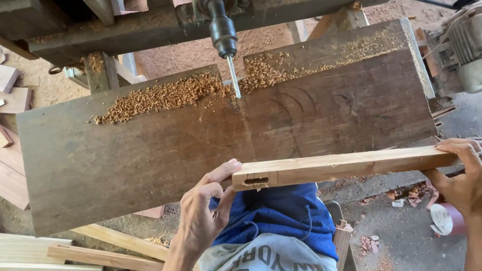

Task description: Using a drill press to create mortise holes in wooden furniture components.

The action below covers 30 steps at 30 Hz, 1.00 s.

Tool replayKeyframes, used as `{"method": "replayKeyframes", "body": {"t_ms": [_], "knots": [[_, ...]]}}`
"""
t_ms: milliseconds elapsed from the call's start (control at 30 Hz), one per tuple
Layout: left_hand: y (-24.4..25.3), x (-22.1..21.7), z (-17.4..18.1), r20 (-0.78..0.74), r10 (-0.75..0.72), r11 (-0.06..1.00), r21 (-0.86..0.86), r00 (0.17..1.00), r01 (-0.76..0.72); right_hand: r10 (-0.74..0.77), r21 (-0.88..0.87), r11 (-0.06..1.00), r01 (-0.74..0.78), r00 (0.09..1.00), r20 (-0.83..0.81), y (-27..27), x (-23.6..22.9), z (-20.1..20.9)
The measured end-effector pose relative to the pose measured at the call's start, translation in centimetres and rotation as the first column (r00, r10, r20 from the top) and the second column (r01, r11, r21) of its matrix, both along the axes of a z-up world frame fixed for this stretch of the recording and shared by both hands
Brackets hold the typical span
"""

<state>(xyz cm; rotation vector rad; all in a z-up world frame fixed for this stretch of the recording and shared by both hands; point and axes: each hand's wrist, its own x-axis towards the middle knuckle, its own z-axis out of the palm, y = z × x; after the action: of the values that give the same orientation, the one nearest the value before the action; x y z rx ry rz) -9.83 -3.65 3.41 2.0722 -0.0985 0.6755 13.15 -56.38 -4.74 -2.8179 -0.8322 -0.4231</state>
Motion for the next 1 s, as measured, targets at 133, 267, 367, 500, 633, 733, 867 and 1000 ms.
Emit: {"method": "replayKeyframes", "body": {"t_ms": [133, 267, 367, 500, 633, 733, 867, 1000], "knots": [[-0.1, -0.2, 0.7, 0.010, -0.009, 1.000, -0.010, 1.000, 0.009, -0.011, 0.029, 1.000, 0.011, 1.000, -0.021, 2.5, -1.4, 0.9], [-2.7, 0.7, 2.0, -0.167, -0.209, 0.975, 0.041, 0.964, 0.218, -0.130, -0.005, 0.991, 0.130, 0.991, -0.022, 1.3, -2.6, 2.8], [-7.7, 0.6, -0.6, -0.325, -0.368, 0.911, 0.062, 0.871, 0.408, -0.246, 0.032, 0.969, 0.246, 0.969, 0.006, 2.2, -3.1, 5.6], [-15.2, 0.2, -5.7, -0.335, -0.553, 0.824, -0.353, 0.763, 0.442, -0.422, 0.833, 0.458, 0.310, 0.901, -0.103, 7.9, -6.3, 7.1], [-21.8, 3.5, -7.3, -0.355, -0.597, 0.747, -0.573, 0.719, 0.337, 0.201, 0.599, -0.524, 0.605, 0.772, -0.603, 12.8, -11.1, 1.1], [-23.5, 5.8, -6.0, -0.601, -0.577, 0.806, -0.529, 0.553, 0.265, 0.140, 0.567, -0.352, 0.745, 0.641, -0.755, 12.0, -9.6, -2.6], [-23.7, 5.5, -8.8, -0.603, -0.666, 0.743, -0.491, 0.439, 0.454, -0.128, 0.493, -0.219, 0.842, 0.476, -0.870, 4.9, -5.8, -12.0], [-17.2, -0.6, -23.7, -0.611, -0.661, 0.743, -0.451, 0.436, 0.494, -0.410, 0.536, 0.029, 0.844, 0.499, -0.764, -0.4, -2.1, -23.3]]}}
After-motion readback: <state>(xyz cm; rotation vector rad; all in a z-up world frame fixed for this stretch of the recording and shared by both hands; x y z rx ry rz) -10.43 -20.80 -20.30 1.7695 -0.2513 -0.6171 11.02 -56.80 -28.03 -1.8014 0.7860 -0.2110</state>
